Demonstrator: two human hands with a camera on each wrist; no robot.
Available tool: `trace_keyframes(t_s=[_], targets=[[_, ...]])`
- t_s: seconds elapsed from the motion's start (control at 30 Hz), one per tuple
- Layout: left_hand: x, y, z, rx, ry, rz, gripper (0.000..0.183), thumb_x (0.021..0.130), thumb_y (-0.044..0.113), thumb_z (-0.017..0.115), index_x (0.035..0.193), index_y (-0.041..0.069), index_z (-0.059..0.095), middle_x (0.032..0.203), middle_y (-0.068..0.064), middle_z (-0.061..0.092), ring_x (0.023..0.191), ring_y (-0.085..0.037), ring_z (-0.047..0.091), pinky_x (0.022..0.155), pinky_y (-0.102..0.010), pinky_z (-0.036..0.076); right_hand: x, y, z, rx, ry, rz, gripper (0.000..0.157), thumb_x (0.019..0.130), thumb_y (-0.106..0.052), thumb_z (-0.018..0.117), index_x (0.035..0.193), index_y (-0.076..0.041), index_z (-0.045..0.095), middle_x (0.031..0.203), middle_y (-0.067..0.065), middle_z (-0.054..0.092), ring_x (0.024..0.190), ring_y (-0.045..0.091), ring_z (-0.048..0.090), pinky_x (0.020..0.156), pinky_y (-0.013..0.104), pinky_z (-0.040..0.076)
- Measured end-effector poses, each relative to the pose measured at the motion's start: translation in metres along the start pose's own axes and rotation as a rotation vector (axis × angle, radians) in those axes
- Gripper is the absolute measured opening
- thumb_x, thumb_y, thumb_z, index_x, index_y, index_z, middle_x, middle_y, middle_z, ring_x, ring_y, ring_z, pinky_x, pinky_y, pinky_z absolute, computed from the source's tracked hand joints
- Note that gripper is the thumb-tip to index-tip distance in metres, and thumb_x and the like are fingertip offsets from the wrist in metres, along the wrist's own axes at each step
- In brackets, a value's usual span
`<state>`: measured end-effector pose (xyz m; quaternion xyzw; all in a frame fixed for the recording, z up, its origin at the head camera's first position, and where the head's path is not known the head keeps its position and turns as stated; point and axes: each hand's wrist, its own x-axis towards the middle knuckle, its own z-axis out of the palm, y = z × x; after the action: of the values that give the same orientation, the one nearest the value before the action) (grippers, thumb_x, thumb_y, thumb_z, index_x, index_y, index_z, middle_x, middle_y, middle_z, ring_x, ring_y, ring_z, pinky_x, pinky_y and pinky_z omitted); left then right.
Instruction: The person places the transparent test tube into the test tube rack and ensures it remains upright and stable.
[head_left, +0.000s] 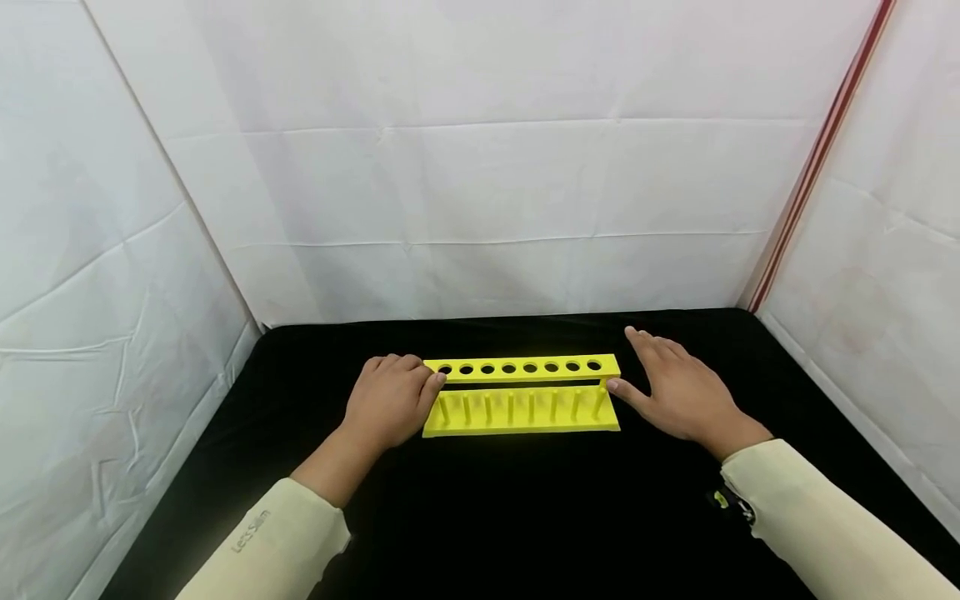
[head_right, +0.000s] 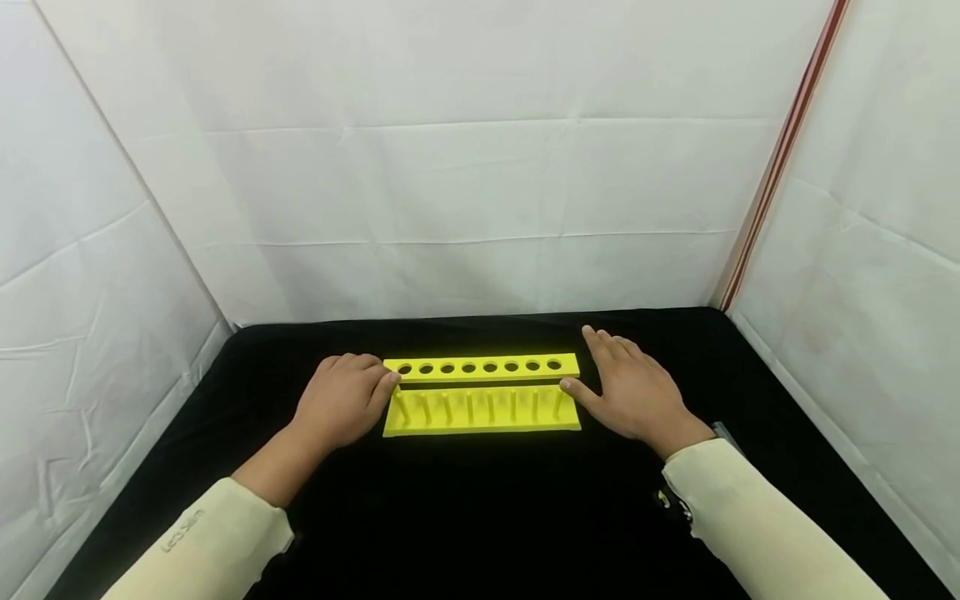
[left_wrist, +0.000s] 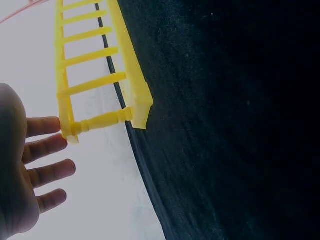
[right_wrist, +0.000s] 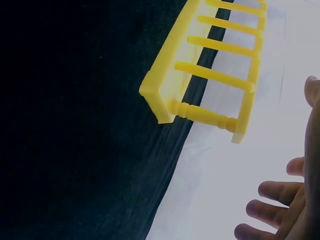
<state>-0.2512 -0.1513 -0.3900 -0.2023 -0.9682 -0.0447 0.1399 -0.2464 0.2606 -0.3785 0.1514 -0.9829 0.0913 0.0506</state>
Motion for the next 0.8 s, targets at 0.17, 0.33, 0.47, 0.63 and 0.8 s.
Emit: trace_keyframes(t_s=[0.17, 0.33, 0.47, 0.63, 0.8], targets=[[-0.002, -0.001, -0.001, -0.018, -0.002, -0.010, 0.047, 0.111, 0.043, 0.039, 0.119, 0.016, 0.076, 0.126, -0.004, 0.067, 0.117, -0.029, 0.060, 0.105, -0.053, 0.042, -0.002, 0.002, 0.002, -0.008, -0.003, -0.001, 0.102, 0.095, -0.081, 0.027, 0.165, -0.007, 0.017, 0.165, 0.021, 0.026, 0.148, 0.044, 0.027, 0.111, 0.067, 0.032], [-0.003, -0.001, 0.000, -0.026, 0.011, -0.009, 0.045, 0.110, 0.042, 0.041, 0.119, 0.016, 0.077, 0.125, -0.005, 0.068, 0.116, -0.029, 0.061, 0.104, -0.053, 0.042, -0.005, 0.005, 0.002, -0.009, -0.011, 0.008, 0.101, 0.096, -0.079, 0.031, 0.164, -0.006, 0.019, 0.165, 0.020, 0.026, 0.147, 0.045, 0.028, 0.107, 0.067, 0.036], [-0.006, -0.001, 0.001, -0.028, 0.022, -0.008, 0.044, 0.109, 0.043, 0.044, 0.120, 0.016, 0.077, 0.124, -0.005, 0.068, 0.114, -0.029, 0.061, 0.103, -0.052, 0.043, -0.008, 0.008, 0.002, -0.012, -0.026, 0.025, 0.102, 0.095, -0.081, 0.032, 0.164, -0.006, 0.021, 0.164, 0.021, 0.028, 0.146, 0.046, 0.030, 0.102, 0.068, 0.041], [-0.009, 0.000, 0.000, -0.034, 0.027, 0.000, 0.043, 0.109, 0.043, 0.046, 0.120, 0.016, 0.077, 0.123, -0.005, 0.068, 0.111, -0.028, 0.062, 0.100, -0.052, 0.045, -0.014, 0.012, 0.001, -0.010, -0.033, 0.035, 0.105, 0.093, -0.083, 0.032, 0.163, -0.005, 0.023, 0.162, 0.023, 0.031, 0.143, 0.047, 0.034, 0.097, 0.068, 0.044], [-0.010, 0.001, 0.000, -0.039, 0.014, -0.008, 0.045, 0.109, 0.045, 0.045, 0.122, 0.017, 0.077, 0.122, -0.004, 0.068, 0.108, -0.027, 0.062, 0.098, -0.051, 0.046, -0.020, 0.017, -0.002, -0.008, -0.049, 0.045, 0.101, 0.095, -0.079, 0.039, 0.162, -0.005, 0.027, 0.158, 0.025, 0.038, 0.140, 0.048, 0.039, 0.090, 0.067, 0.049]])
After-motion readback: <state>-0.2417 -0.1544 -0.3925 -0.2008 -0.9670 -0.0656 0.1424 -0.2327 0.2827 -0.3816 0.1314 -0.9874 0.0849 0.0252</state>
